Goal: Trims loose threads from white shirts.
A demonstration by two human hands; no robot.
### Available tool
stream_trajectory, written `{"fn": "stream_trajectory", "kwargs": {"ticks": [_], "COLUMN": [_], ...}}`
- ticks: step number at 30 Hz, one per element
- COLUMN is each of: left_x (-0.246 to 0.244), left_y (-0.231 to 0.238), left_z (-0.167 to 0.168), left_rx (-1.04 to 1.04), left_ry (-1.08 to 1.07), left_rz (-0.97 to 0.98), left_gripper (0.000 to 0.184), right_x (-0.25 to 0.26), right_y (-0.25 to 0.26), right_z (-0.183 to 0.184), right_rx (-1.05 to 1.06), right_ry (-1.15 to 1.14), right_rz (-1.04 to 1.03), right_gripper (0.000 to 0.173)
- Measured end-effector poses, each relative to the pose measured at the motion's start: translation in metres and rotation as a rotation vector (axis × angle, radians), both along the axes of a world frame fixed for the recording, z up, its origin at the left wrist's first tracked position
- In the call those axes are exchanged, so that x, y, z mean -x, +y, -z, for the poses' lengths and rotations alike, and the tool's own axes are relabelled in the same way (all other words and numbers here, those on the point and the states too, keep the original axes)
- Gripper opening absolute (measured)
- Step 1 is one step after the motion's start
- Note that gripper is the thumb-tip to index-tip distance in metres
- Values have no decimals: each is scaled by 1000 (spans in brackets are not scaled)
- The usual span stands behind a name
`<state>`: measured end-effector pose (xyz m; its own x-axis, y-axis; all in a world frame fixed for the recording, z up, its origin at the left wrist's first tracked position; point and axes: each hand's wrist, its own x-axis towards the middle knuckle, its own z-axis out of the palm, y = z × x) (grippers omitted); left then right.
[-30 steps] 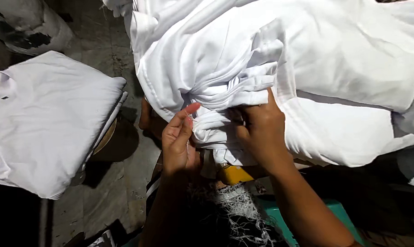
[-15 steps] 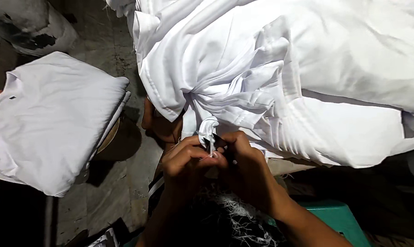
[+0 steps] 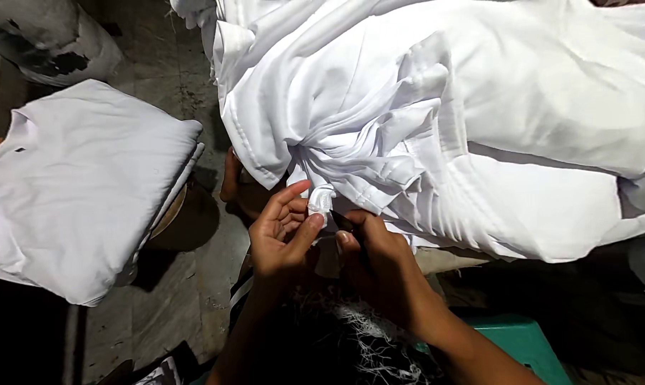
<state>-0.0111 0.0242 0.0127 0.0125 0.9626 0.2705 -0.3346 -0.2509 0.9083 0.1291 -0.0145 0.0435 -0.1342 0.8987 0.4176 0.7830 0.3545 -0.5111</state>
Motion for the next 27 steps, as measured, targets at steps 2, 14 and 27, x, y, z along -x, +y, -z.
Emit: {"fn": "stream_trajectory", "kwargs": {"ticks": [2, 14, 27], "left_x": [-1, 5, 14], "left_y": [2, -8, -31], "left_z": [2, 13, 16], "left_rx": [-2, -347, -139], "left_ry": [17, 170, 262], "left_rz": [-76, -50, -3], "left_gripper": [19, 26, 23], "right_x": [-1, 3, -25], "right_y": [-2, 1, 19], "right_z": [0, -2, -11], "right_rx": [1, 31, -143], "right_ry": [5, 19, -149], "right_rz": [10, -14, -24], "right_gripper": [25, 25, 28]}}
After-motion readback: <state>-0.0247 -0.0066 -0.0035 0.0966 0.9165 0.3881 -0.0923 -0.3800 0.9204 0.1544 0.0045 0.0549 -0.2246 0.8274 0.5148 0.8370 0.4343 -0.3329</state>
